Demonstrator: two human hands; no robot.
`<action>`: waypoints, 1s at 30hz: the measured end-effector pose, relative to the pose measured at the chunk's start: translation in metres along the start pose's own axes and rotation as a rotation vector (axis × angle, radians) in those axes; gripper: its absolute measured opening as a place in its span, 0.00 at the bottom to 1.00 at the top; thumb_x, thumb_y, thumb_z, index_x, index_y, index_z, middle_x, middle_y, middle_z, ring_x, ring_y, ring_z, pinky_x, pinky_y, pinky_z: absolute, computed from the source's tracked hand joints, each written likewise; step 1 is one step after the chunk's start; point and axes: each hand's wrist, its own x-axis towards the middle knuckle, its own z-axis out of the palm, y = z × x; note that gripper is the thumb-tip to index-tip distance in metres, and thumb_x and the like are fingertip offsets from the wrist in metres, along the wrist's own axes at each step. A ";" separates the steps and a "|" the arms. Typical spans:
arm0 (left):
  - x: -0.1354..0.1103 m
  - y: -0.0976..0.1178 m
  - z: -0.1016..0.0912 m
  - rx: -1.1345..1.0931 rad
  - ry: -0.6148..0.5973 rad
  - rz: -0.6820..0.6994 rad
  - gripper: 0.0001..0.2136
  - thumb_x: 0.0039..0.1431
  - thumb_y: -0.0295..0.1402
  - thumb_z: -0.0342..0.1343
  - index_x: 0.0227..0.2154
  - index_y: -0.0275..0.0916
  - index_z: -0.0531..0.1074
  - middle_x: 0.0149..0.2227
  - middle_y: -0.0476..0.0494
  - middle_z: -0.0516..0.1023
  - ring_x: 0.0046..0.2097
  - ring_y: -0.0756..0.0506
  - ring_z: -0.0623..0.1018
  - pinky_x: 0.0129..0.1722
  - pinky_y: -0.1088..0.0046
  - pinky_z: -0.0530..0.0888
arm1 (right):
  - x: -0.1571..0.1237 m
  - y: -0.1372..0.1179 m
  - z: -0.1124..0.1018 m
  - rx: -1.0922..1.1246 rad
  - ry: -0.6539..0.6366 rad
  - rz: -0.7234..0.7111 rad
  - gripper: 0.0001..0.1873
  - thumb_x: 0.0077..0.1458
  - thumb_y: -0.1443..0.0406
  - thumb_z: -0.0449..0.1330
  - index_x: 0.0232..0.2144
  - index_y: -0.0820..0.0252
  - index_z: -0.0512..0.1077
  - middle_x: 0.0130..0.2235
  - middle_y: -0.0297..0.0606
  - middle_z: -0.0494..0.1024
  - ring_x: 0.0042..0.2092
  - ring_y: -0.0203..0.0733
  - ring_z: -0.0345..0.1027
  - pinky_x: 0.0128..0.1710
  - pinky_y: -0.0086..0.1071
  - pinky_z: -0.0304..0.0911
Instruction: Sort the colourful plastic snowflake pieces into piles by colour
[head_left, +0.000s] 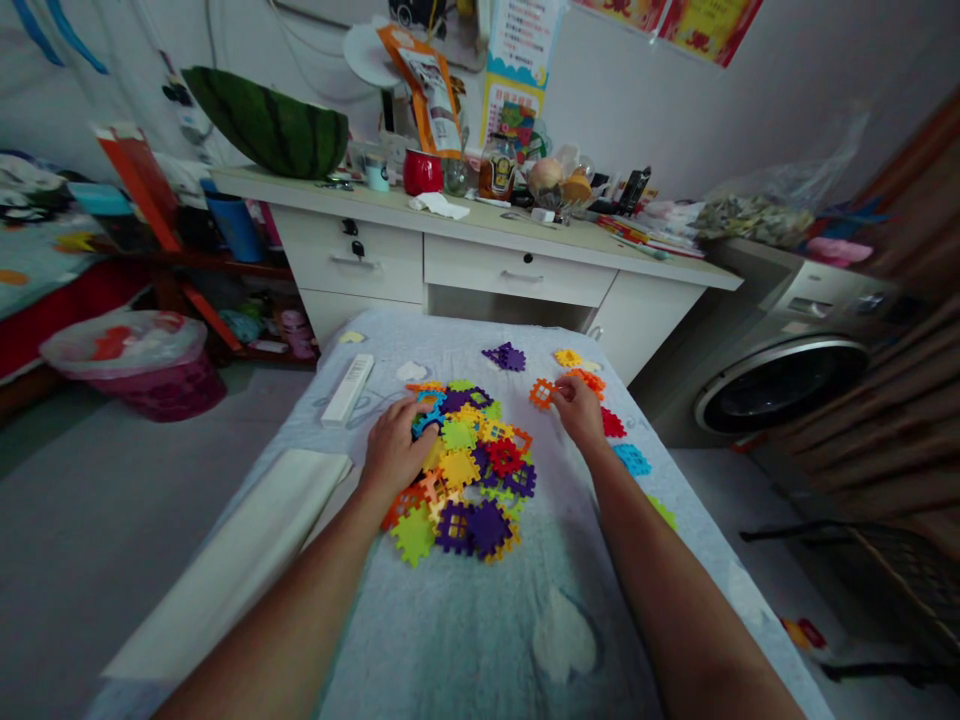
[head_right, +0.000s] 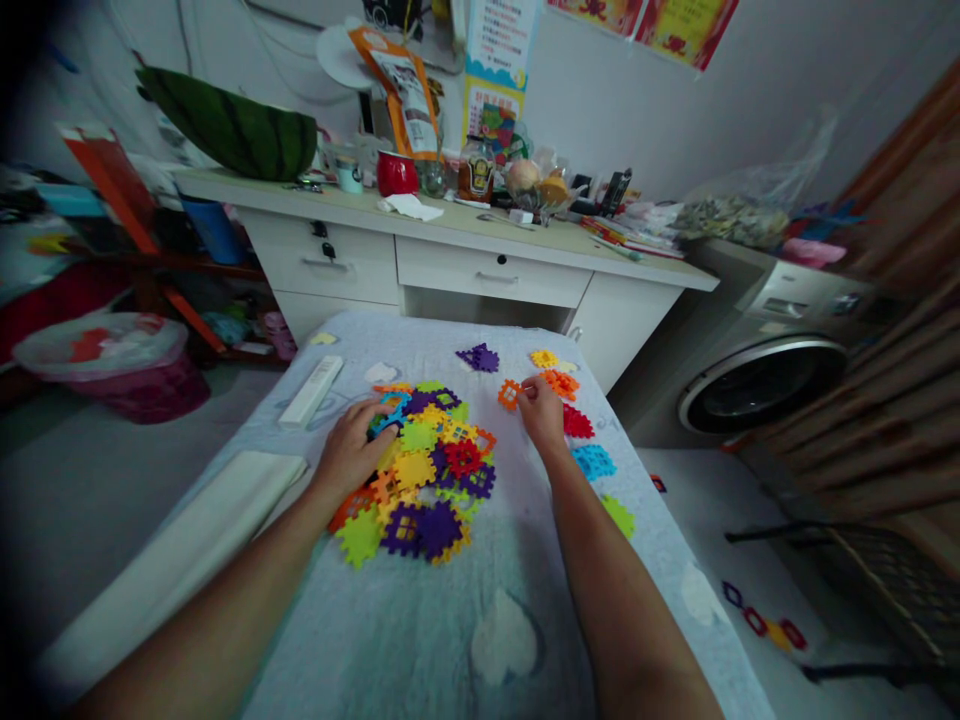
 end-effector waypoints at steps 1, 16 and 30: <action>0.000 0.000 0.000 -0.001 0.001 0.002 0.13 0.58 0.38 0.52 0.44 0.42 0.73 0.53 0.41 0.72 0.56 0.38 0.72 0.58 0.56 0.67 | 0.008 0.001 -0.006 -0.049 0.009 0.009 0.10 0.47 0.65 0.56 0.34 0.59 0.70 0.26 0.31 0.71 0.30 0.38 0.65 0.31 0.30 0.57; 0.000 0.001 -0.001 -0.005 -0.008 -0.012 0.14 0.57 0.39 0.52 0.44 0.41 0.73 0.53 0.40 0.72 0.56 0.38 0.72 0.58 0.55 0.67 | 0.054 0.006 -0.021 -0.654 -0.017 0.231 0.11 0.55 0.67 0.57 0.39 0.57 0.76 0.41 0.44 0.80 0.44 0.48 0.70 0.44 0.37 0.60; 0.001 0.002 -0.001 -0.008 0.002 -0.016 0.14 0.57 0.38 0.52 0.44 0.42 0.73 0.53 0.40 0.72 0.56 0.38 0.72 0.58 0.56 0.66 | -0.001 -0.042 -0.006 -0.458 -0.263 -0.124 0.14 0.56 0.66 0.60 0.45 0.61 0.76 0.46 0.47 0.76 0.47 0.47 0.68 0.50 0.39 0.61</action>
